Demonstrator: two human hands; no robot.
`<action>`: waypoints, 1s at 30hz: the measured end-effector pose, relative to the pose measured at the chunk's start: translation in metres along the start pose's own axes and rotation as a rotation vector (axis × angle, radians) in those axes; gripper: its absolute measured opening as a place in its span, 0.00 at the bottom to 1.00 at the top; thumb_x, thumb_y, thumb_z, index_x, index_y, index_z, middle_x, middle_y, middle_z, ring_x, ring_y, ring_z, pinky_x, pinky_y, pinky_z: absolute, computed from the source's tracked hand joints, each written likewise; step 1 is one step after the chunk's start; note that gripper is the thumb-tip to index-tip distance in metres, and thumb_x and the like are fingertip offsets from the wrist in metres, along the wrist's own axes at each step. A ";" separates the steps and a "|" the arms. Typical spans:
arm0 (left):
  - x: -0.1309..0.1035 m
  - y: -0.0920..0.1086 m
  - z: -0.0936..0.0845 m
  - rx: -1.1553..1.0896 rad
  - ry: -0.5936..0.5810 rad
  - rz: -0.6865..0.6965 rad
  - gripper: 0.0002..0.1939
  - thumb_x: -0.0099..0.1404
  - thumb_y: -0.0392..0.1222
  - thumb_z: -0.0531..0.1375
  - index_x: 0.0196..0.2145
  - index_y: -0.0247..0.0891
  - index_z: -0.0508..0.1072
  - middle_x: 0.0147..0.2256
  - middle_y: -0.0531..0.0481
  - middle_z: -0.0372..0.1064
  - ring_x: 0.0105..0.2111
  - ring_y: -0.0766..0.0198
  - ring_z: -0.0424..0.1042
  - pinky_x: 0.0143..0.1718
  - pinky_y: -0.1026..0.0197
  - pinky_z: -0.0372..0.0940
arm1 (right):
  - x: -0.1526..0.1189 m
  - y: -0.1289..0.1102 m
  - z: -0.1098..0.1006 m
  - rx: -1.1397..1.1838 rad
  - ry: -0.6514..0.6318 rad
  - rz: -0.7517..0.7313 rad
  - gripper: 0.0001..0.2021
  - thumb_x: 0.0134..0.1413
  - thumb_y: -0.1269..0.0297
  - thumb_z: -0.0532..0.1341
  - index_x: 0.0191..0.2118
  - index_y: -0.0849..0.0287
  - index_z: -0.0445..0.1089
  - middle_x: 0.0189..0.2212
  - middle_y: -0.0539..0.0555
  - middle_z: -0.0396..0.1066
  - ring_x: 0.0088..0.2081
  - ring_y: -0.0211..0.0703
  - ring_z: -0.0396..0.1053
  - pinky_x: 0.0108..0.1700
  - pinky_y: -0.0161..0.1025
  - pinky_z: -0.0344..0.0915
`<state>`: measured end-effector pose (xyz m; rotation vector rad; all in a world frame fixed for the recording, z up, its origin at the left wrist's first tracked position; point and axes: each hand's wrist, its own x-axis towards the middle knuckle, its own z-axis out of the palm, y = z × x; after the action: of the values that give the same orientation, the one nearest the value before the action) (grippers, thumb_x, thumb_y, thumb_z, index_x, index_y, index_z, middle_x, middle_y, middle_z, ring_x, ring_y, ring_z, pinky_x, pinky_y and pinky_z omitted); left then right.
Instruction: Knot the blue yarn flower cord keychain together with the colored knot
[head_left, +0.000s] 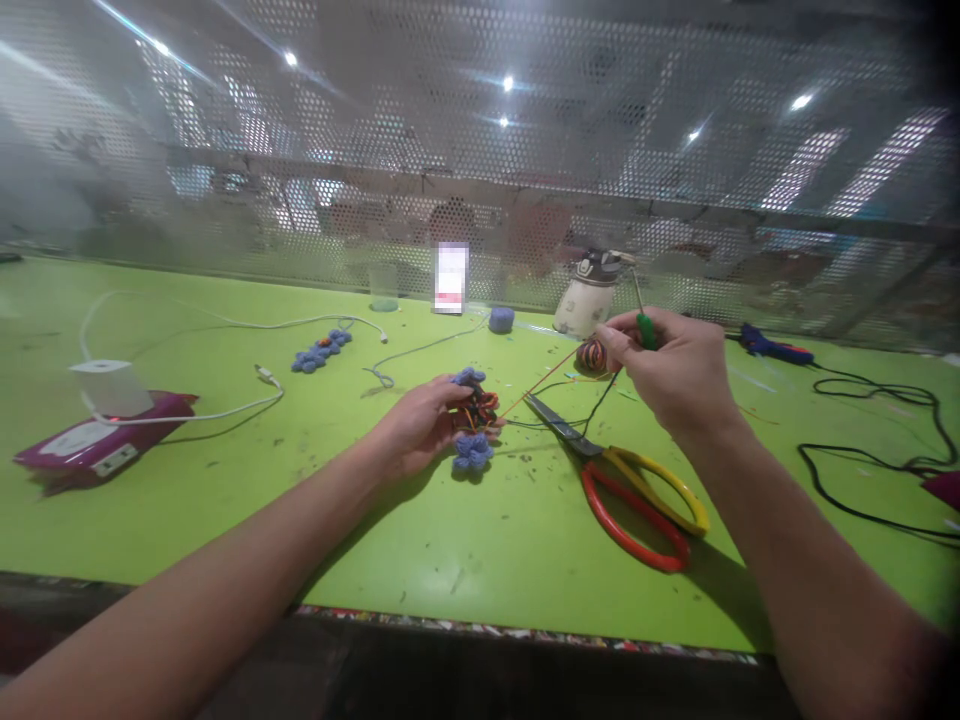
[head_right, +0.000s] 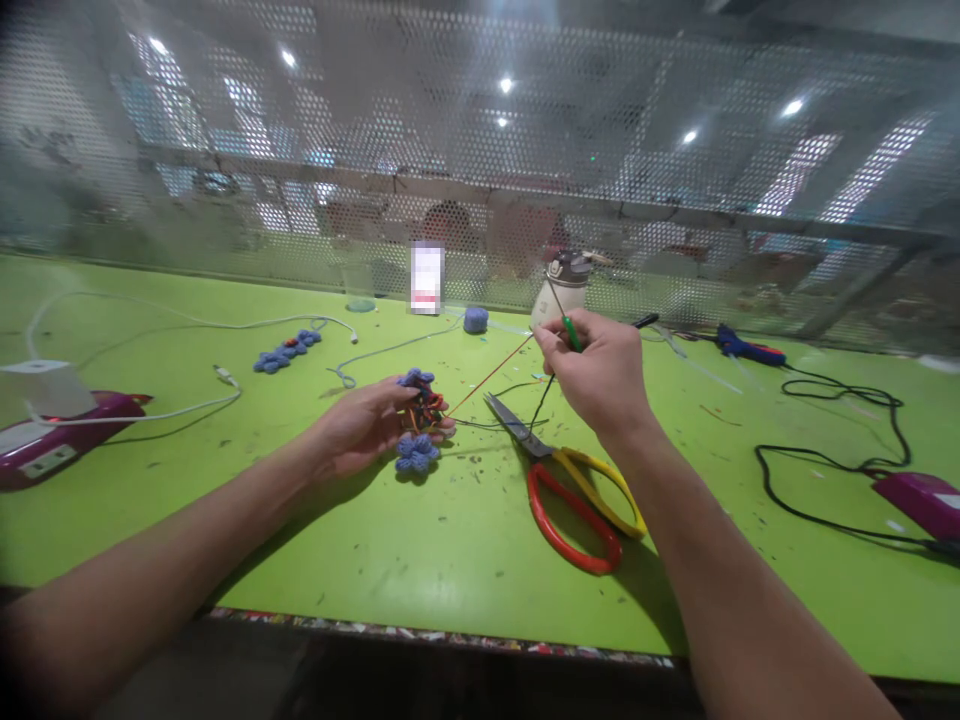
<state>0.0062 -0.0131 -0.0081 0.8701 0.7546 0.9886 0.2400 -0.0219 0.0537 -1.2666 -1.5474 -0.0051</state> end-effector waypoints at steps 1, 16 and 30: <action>0.000 0.000 0.000 0.005 0.002 0.000 0.08 0.63 0.30 0.53 0.41 0.31 0.65 0.40 0.33 0.72 0.35 0.52 0.77 0.40 0.51 0.73 | 0.001 0.001 -0.001 0.003 0.007 0.007 0.05 0.48 0.65 0.64 0.25 0.59 0.72 0.15 0.47 0.65 0.18 0.35 0.61 0.24 0.34 0.60; 0.001 -0.001 0.000 -0.082 -0.062 -0.059 0.07 0.66 0.36 0.52 0.40 0.30 0.66 0.39 0.30 0.72 0.37 0.51 0.76 0.37 0.50 0.72 | 0.004 0.017 0.003 -0.188 -0.382 0.061 0.13 0.49 0.62 0.60 0.17 0.59 0.70 0.22 0.52 0.73 0.27 0.42 0.68 0.30 0.36 0.60; 0.000 0.002 0.001 -0.072 -0.064 -0.058 0.12 0.68 0.40 0.53 0.45 0.31 0.66 0.39 0.30 0.72 0.36 0.50 0.77 0.36 0.49 0.73 | -0.001 0.012 0.012 -0.217 -0.518 0.062 0.14 0.59 0.63 0.54 0.32 0.63 0.74 0.28 0.57 0.74 0.28 0.41 0.68 0.33 0.39 0.61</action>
<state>0.0061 -0.0131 -0.0054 0.8092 0.6822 0.9265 0.2397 -0.0102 0.0415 -1.5699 -1.9870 0.2145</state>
